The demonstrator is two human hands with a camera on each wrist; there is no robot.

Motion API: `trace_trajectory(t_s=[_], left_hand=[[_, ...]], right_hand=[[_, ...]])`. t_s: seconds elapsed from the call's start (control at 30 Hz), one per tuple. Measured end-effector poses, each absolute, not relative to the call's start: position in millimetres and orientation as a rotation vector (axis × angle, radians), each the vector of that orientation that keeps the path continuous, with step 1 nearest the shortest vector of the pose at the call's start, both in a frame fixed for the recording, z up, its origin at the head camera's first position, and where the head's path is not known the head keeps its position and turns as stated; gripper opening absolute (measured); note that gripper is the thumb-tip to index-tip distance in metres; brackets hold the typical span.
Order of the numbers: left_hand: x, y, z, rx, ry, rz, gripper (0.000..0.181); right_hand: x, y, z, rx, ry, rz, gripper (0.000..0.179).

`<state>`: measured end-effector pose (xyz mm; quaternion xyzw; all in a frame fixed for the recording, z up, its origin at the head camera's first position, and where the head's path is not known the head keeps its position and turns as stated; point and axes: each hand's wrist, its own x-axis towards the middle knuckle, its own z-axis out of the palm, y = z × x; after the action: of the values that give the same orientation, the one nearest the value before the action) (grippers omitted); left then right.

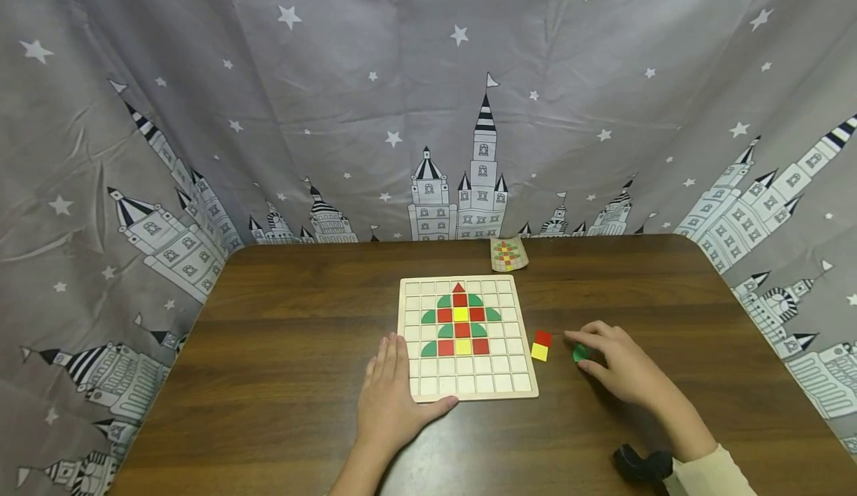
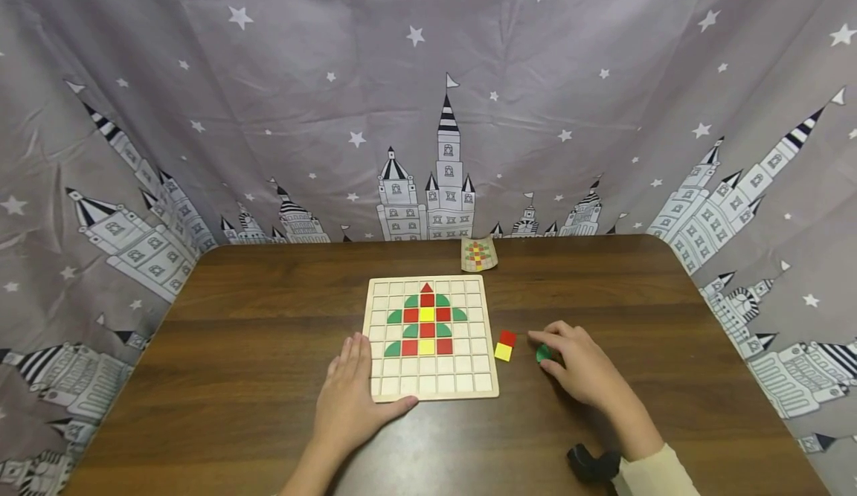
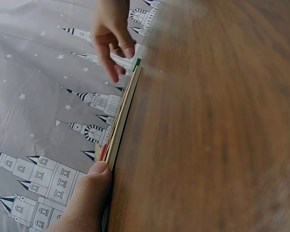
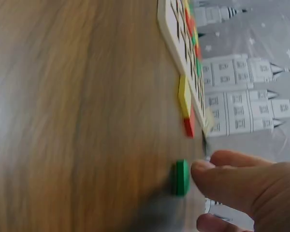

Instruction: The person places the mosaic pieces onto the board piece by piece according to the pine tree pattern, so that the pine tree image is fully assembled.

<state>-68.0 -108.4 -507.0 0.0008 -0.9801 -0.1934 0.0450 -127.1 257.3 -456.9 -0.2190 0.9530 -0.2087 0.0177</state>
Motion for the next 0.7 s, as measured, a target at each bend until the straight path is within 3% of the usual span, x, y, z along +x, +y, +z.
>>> trace_trajectory(t_s=[0.7], left_hand=[[-68, -110, -507, 0.011, -2.996, -0.61, 0.136]], right_hand=[[-133, 265, -468, -0.586, 3.004, -0.667, 0.022]])
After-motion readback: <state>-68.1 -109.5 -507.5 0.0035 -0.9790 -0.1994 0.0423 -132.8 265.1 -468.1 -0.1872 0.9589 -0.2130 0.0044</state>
